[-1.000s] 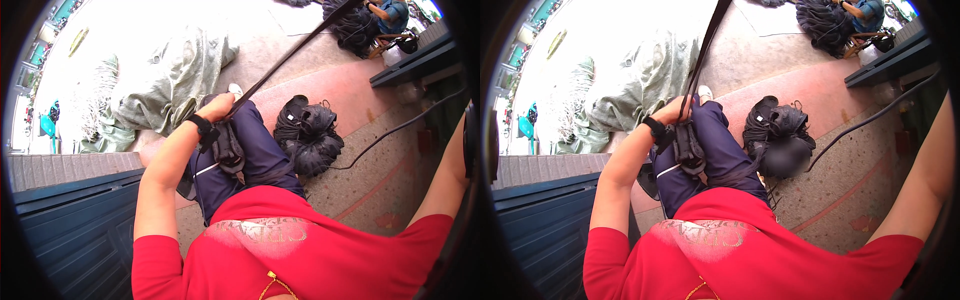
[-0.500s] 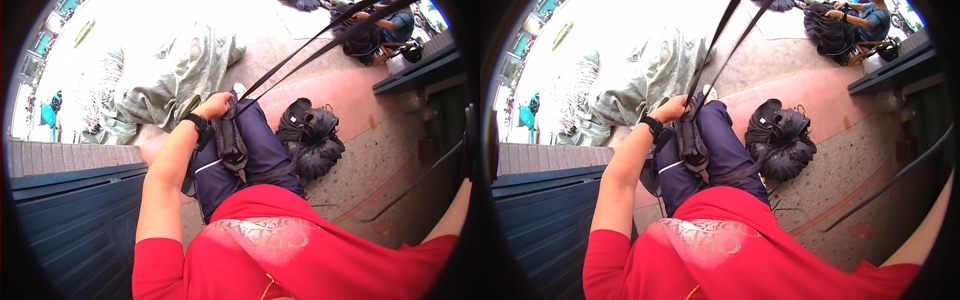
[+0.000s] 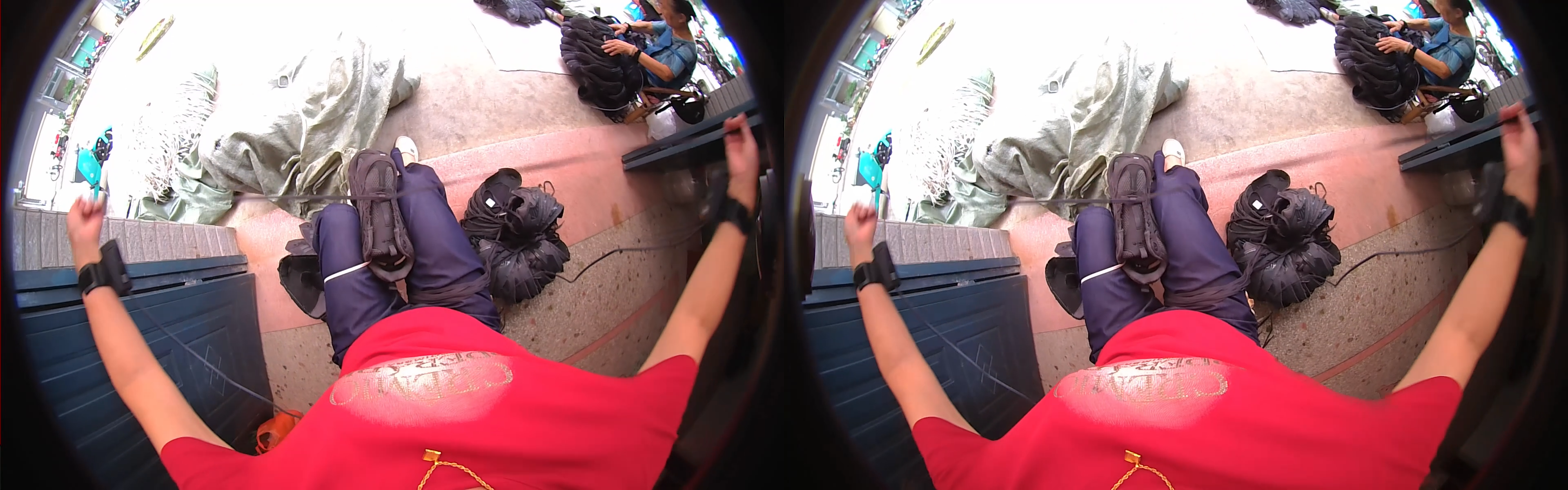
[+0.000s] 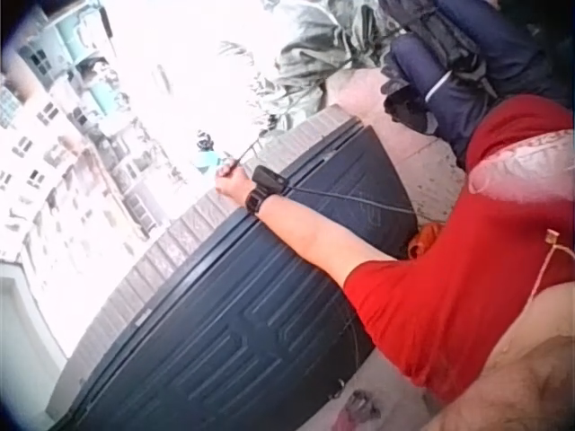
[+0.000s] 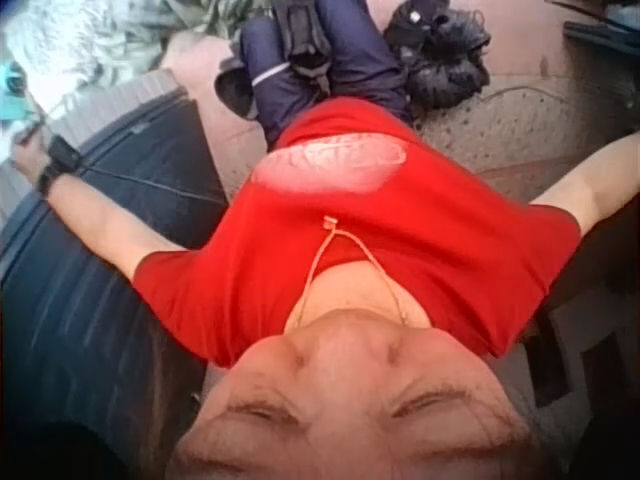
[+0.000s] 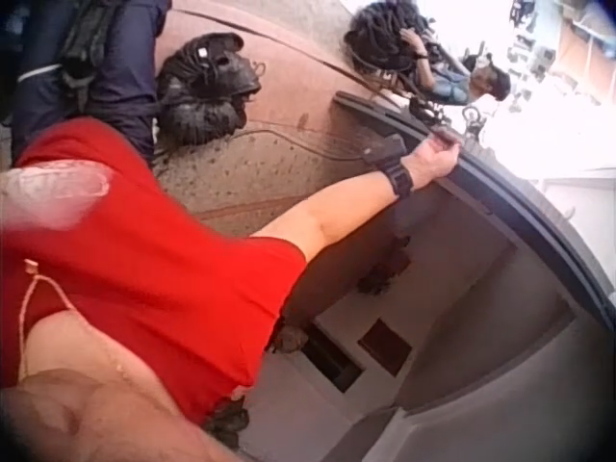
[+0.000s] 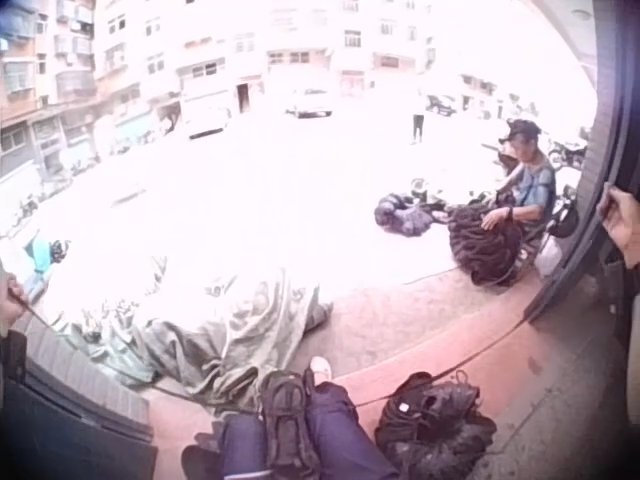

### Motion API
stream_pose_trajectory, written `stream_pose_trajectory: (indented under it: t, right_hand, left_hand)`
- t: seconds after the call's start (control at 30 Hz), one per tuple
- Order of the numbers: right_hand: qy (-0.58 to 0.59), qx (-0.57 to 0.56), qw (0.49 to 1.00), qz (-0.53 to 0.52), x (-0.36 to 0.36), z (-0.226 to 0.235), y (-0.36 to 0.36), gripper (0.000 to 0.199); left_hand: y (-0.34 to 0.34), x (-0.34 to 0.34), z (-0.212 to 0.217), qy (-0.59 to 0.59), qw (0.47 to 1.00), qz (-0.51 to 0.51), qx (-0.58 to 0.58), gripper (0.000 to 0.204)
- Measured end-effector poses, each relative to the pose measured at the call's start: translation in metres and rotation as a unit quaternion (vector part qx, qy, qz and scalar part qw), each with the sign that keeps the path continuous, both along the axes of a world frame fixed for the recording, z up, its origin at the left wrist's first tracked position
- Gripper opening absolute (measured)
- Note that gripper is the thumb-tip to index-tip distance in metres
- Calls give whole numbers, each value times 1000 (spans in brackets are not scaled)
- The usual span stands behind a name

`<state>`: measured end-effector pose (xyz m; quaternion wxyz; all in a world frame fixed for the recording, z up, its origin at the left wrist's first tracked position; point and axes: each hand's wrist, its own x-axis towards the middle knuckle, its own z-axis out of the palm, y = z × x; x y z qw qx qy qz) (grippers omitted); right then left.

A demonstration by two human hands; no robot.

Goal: Insert and thread laces through a black shoe.

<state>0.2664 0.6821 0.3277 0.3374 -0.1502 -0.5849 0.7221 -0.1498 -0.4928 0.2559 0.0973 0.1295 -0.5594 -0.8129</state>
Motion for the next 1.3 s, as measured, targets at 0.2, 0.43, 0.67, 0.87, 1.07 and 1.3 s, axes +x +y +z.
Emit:
stream_pose_trajectory:
  t: [0.2,0.43,0.67,0.87,1.07,1.3]
  right_hand:
    - [-265,141,931,209,-109,-194,-369,20]
    - [-115,432,800,400,-140,-341,-556,15]
    - [-186,622,736,193,-153,-352,-563,16]
    - [-216,560,769,220,-155,-350,-571,18]
    - [-242,653,693,186,-161,-333,-585,17]
    - [-174,679,683,207,-165,-336,-581,12]
  left_hand:
    - [-15,35,-58,-157,976,75,-133,17]
    - [321,119,-168,-305,893,-331,21,18]
    - [402,191,-226,-223,818,-499,-181,20]
    - [412,204,-237,40,713,-449,-537,25]
    - [438,210,-231,256,638,-366,-627,24]
    - [436,207,-244,293,606,-359,-646,12]
